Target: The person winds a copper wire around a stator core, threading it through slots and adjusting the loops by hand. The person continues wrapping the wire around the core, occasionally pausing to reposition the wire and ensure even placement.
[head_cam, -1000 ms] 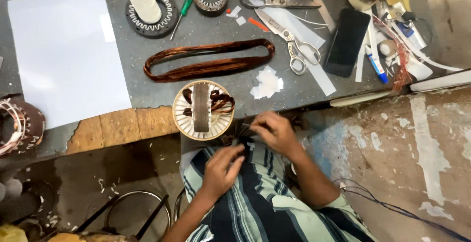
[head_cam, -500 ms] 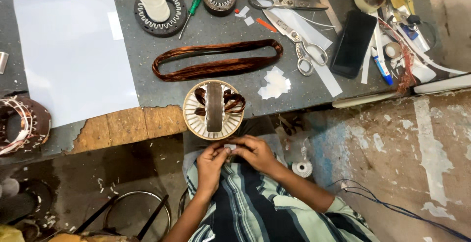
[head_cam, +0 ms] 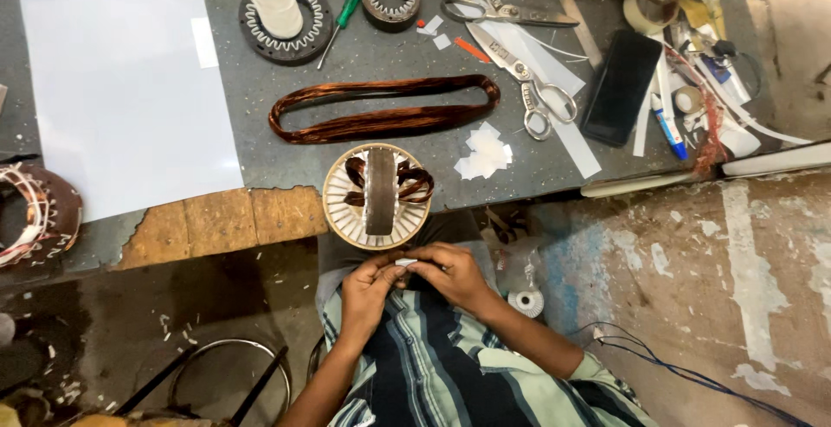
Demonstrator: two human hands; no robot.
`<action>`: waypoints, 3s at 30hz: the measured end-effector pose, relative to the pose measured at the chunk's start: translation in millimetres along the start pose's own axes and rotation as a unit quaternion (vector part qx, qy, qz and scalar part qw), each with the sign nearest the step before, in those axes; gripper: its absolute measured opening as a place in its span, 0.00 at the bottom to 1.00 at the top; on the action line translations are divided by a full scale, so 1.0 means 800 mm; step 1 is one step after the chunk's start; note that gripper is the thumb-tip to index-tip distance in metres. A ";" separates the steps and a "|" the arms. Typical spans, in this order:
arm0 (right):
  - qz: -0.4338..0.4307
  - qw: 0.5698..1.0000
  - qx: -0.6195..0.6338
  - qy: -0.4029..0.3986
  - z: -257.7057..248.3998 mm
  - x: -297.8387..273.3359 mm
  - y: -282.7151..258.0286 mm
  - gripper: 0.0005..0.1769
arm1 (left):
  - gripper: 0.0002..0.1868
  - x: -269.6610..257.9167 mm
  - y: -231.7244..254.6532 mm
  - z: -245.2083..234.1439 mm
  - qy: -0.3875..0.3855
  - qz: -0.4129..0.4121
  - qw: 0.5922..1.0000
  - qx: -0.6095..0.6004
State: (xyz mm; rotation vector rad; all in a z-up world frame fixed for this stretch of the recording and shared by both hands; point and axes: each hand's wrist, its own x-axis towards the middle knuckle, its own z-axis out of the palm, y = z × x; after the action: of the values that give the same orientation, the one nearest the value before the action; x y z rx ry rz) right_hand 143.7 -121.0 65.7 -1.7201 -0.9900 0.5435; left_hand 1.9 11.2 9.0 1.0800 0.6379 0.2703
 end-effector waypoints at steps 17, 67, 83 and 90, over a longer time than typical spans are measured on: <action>-0.012 0.999 0.007 0.032 0.003 -0.003 0.004 0.08 | 0.13 -0.006 0.012 0.007 0.012 0.015 0.999 0.041; -0.113 0.969 0.007 0.219 -0.072 0.028 -0.046 0.07 | 0.05 -0.041 0.206 -0.065 0.222 0.321 0.896 0.211; -0.234 0.930 -0.247 0.142 -0.066 0.100 -0.116 0.11 | 0.17 0.008 0.291 -0.001 0.003 0.342 0.813 0.472; -0.238 0.934 -0.238 0.120 -0.066 0.112 -0.122 0.10 | 0.12 0.016 0.297 0.009 -0.023 0.353 0.795 0.492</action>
State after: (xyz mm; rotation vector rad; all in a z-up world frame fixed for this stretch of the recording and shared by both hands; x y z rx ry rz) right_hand 198.7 -63.9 184.6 -1.8103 -1.3757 -0.2394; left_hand 39.6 122.1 216.2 2.3372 0.2656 0.5828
